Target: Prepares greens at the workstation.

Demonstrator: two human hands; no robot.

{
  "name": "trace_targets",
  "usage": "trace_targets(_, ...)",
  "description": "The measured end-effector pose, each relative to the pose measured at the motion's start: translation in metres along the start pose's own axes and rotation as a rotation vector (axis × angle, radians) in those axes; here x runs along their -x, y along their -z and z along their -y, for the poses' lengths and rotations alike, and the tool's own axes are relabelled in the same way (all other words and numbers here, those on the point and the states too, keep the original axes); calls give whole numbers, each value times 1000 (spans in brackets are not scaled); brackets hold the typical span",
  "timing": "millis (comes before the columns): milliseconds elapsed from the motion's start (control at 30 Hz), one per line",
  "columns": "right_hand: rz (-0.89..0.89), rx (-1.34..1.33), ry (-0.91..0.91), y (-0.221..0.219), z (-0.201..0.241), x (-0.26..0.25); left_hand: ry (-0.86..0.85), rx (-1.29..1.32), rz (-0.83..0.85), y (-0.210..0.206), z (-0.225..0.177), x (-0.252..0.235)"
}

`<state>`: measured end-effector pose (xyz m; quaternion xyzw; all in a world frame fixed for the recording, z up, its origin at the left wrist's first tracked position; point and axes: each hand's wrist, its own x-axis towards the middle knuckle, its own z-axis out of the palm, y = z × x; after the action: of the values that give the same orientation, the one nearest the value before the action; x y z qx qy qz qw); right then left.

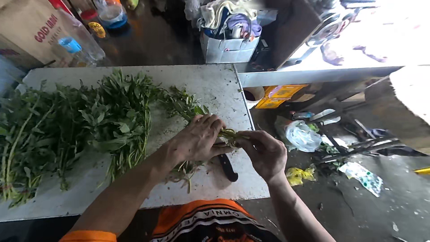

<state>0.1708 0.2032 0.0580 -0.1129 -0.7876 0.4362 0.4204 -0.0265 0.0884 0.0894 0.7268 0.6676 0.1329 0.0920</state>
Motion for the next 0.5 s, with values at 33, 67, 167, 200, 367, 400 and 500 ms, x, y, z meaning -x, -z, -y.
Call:
trace_targets(33, 3, -22, -9, 0, 0, -1, -16, -3, -26, -2, 1, 0)
trace_targets(67, 3, -37, -17, 0, 0, -1, -33, -8, -60, -5, 2, -1)
trace_targets(167, -9, -55, -21, -1, 1, -2, -56, -20, -78, -9, 1, -2)
trace_targets(200, -5, -63, -16, -1, 0, -2, -57, 4, -55, -9, 1, -2)
trace_targets(367, 82, -52, 14, 8, -5, 0, -56, 279, 54, 3, 7, -4)
trace_targets(400, 92, -46, 28, 9, -5, 0, -61, 269, 56, 4, 8, -6)
trace_targets(500, 86, -53, 79, 12, -6, 0, -130, 179, -99, -4, 10, -10)
